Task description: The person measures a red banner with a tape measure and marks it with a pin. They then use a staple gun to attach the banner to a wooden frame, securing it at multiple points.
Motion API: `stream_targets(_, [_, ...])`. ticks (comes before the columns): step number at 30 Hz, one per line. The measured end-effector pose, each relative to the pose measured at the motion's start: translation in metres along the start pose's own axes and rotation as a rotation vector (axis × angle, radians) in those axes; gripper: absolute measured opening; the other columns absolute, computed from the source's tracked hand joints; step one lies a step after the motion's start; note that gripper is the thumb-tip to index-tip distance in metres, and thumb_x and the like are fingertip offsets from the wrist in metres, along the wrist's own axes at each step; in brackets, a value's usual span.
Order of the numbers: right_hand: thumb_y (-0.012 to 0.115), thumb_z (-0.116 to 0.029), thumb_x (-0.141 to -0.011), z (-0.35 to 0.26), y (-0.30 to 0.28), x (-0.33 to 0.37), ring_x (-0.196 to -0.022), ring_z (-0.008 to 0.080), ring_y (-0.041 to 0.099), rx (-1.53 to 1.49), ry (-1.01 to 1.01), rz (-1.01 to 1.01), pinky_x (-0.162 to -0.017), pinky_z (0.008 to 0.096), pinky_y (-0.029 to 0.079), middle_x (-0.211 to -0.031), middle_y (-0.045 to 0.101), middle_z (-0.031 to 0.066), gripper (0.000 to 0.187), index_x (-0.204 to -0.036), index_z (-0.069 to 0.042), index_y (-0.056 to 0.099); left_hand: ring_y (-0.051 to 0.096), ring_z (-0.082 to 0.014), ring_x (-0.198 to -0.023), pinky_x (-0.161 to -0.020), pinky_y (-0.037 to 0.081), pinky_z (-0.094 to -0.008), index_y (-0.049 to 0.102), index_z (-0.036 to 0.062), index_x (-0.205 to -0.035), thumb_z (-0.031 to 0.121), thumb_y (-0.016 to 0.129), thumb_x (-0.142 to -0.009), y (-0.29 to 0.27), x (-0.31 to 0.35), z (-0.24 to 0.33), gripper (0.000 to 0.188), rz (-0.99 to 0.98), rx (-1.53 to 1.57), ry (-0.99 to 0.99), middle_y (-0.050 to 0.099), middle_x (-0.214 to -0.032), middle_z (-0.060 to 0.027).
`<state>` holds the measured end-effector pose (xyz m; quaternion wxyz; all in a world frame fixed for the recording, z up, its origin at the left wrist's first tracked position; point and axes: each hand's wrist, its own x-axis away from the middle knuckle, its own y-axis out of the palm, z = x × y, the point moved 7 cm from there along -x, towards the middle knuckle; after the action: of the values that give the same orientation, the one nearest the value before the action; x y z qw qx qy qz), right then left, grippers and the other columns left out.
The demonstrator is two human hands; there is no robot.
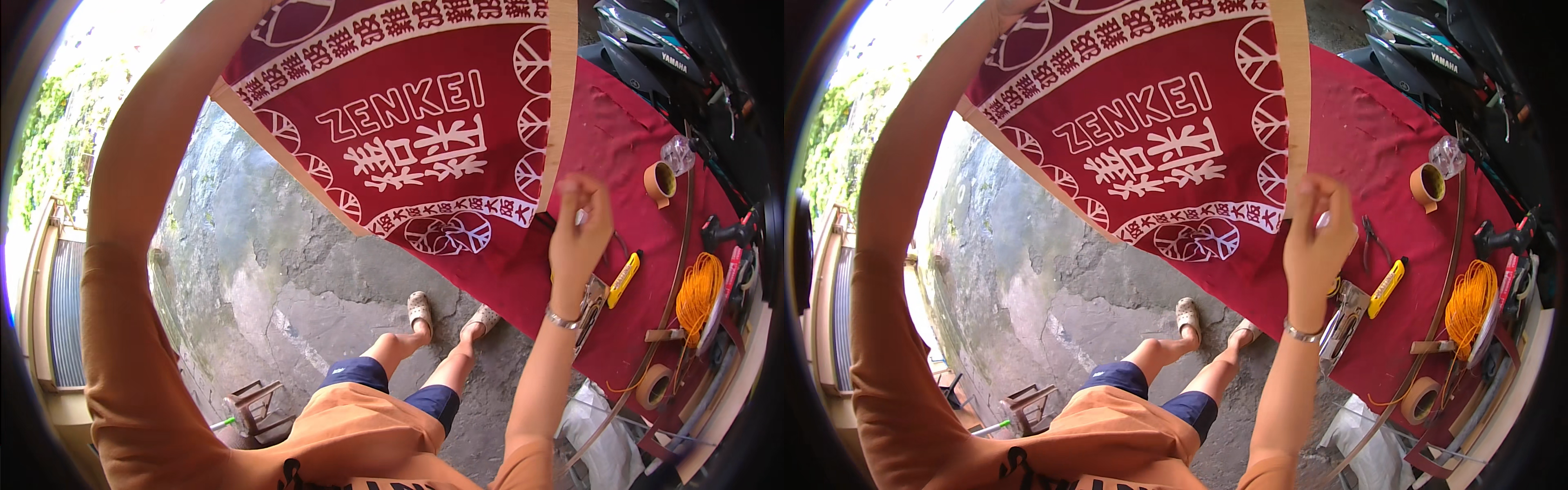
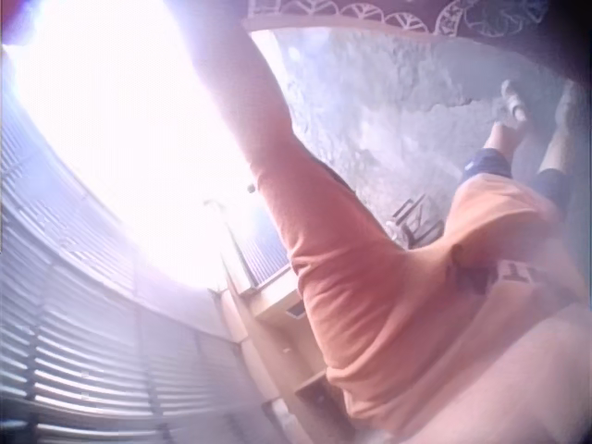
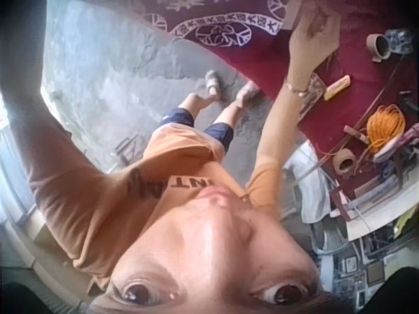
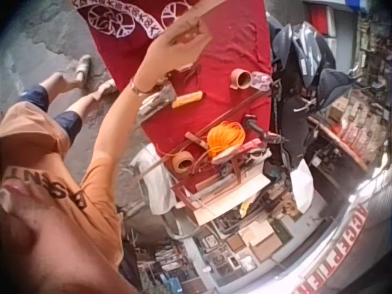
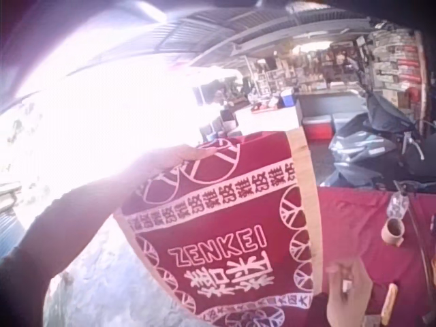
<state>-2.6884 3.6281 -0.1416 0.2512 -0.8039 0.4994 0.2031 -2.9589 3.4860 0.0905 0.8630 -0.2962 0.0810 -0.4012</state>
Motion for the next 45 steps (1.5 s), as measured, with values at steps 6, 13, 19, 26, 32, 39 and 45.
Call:
stream_targets(6, [0.063,-0.016,-0.1,0.009,0.034,0.058,-0.07,0.0136,0.06,-0.102,0.218,-0.194,-0.066,0.0269,0.048,-0.08,0.067,0.0061,0.015,-0.096,-0.001,0.064,0.071,-0.0151,-0.09,-0.079,0.057,-0.0297,0.068,0.0003,-0.119,0.028,0.072,-0.095,-0.017,-0.024,-0.003,0.037,-0.115,0.116,0.009,0.075,-0.106,-0.0109])
stream_targets(13, [0.063,-0.015,-0.099,-0.038,0.015,0.023,-0.07,0.0148,0.061,-0.064,0.242,-0.194,-0.067,0.0283,0.049,-0.082,0.068,0.008,0.015,-0.096,0.0,0.064,0.055,-0.022,-0.125,-0.108,0.041,-0.0362,0.058,0.0004,-0.136,0.048,0.068,-0.095,0.002,-0.019,0.005,0.063,-0.467,-0.166,-0.039,0.062,-0.135,-0.0173])
stream_targets(19, [0.068,-0.023,-0.095,0.004,-0.069,0.076,-0.093,0.0313,0.066,0.56,0.309,-0.023,-0.081,0.0422,0.052,-0.104,0.066,0.0171,0.03,-0.114,0.0,0.06,0.07,-0.0189,-0.105,-0.089,0.06,-0.0317,0.049,0.0029,-0.143,0.046,0.063,-0.098,0.021,0.012,0.014,0.063,-0.584,0.056,0.048,0.069,-0.123,-0.015])
stream_targets(26, [0.079,-0.036,-0.084,0.06,-0.111,0.167,-0.11,0.0351,0.057,1.153,0.506,-0.387,-0.088,0.0481,0.048,-0.126,0.053,0.0156,0.065,-0.132,-0.003,0.048,0.072,-0.017,-0.097,-0.082,0.063,-0.0314,0.059,0.0036,-0.133,0.045,0.067,-0.096,0.027,0.012,0.006,0.056,-0.611,0.193,-0.043,0.071,-0.119,-0.0129])
stream_targets(32, [0.082,-0.03,-0.08,0.067,-0.104,0.145,-0.11,0.0357,0.06,1.052,0.554,-0.395,-0.09,0.0479,0.047,-0.123,0.058,0.0171,0.07,-0.132,-0.002,0.044,0.071,-0.0182,-0.102,-0.086,0.061,-0.0329,0.058,0.003,-0.134,0.046,0.07,-0.094,0.02,0.013,0.0,0.06,-0.598,0.226,-0.09,0.07,-0.121,-0.0127])
stream_targets(39, [0.061,-0.035,-0.094,0.103,-0.135,0.137,-0.095,0.0438,0.067,0.908,0.853,-0.499,-0.082,0.053,0.051,-0.099,0.069,0.0247,0.042,-0.109,0.001,0.047,0.068,-0.0159,-0.102,-0.089,0.055,-0.0314,0.063,0.0008,-0.129,0.047,0.077,-0.089,0.021,0.007,0.001,0.062,-0.761,0.092,-0.158,0.072,-0.115,-0.0105])
stream_targets(45, [0.056,-0.038,-0.1,0.09,-0.169,0.141,-0.086,0.0473,0.069,0.943,0.887,-0.557,-0.074,0.0554,0.054,-0.089,0.069,0.0288,0.042,-0.095,0.004,0.058,0.07,-0.0175,-0.099,-0.084,0.059,-0.0321,0.062,-0.0005,-0.129,0.043,0.078,-0.088,0.026,0.008,0.009,0.062,-0.844,0.189,-0.132,0.073,-0.114,-0.0108])
